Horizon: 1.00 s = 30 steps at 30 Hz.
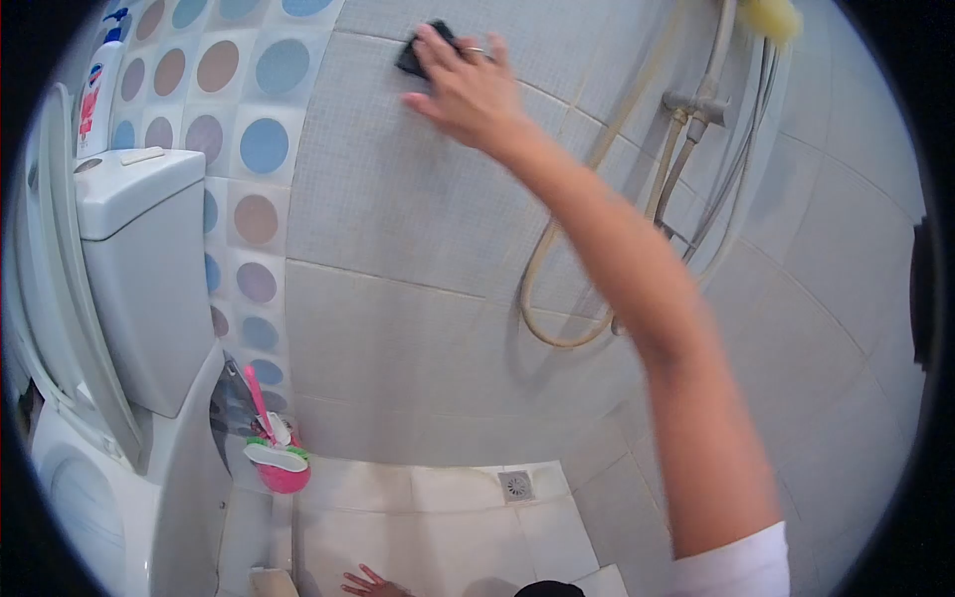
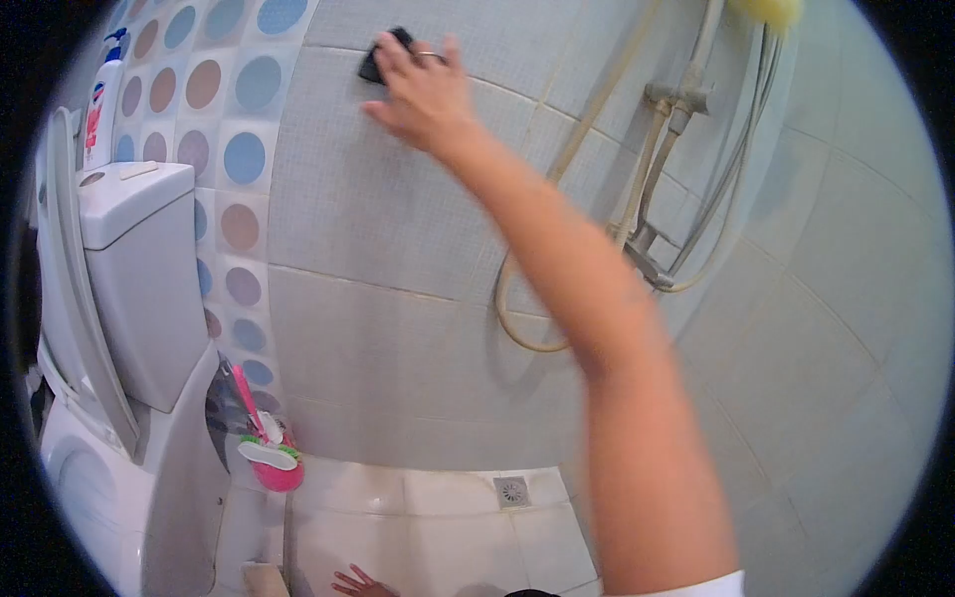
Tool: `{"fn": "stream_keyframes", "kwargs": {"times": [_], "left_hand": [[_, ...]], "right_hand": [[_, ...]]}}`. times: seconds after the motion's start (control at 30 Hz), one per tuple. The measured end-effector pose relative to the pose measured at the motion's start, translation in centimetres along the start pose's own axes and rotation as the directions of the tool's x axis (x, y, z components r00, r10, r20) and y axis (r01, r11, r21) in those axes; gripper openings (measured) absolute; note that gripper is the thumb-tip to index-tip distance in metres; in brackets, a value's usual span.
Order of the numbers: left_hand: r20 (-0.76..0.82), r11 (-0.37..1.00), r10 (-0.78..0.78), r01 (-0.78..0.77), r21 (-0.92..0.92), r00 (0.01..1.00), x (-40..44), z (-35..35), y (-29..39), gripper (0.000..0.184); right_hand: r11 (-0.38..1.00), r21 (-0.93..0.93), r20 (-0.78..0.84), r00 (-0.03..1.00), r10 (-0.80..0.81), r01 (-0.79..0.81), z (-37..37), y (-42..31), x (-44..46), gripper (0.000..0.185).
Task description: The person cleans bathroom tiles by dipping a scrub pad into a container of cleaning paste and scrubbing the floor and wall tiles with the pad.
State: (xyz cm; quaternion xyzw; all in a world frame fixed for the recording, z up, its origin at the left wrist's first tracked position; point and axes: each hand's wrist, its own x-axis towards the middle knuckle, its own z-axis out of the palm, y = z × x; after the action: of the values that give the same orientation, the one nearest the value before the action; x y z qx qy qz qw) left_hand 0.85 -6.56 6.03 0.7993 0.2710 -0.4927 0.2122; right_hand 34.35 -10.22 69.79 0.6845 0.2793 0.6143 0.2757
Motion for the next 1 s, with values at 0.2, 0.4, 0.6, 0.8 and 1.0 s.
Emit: {"fn": "stream_keyframes", "kwargs": {"times": [0.2, 0.4, 0.6, 0.8, 1.0], "left_hand": [[-0.027, 0.995, 0.078, -0.080, -0.058, 0.997, 2.0, 1.3, -0.8, 0.136], [-0.784, 0.633, 0.249, -0.708, -0.314, 0.569, 10.0, 8.0, -1.3, 0.138], [-0.013, 0.990, 0.092, -0.093, -0.106, 0.996, 0.7, 0.3, -0.5, 0.138], [-0.064, 0.987, 0.085, -0.092, -0.129, 0.994, 0.5, 0.7, -0.7, 0.137], [-0.050, 0.989, 0.096, -0.101, -0.112, 0.994, 0.6, 0.5, -0.7, 0.138]], "right_hand": [[0.976, -0.214, 0.135, 0.989, 0.059, -0.029, -2.4, 8.1, -10.3, 0.066], [0.979, 0.168, -0.152, 0.978, 0.140, -0.114, 1.4, -2.1, 1.9, 0.073], [0.973, 0.227, -0.039, 0.998, 0.043, -0.033, 0.6, 4.1, -3.7, 0.082], [0.864, 0.111, 0.039, 0.871, 0.490, -0.491, 1.4, 4.7, -9.5, 0.093], [0.927, 0.323, 0.008, 0.980, 0.199, -0.191, 1.0, -3.4, 2.7, 0.105]]}}
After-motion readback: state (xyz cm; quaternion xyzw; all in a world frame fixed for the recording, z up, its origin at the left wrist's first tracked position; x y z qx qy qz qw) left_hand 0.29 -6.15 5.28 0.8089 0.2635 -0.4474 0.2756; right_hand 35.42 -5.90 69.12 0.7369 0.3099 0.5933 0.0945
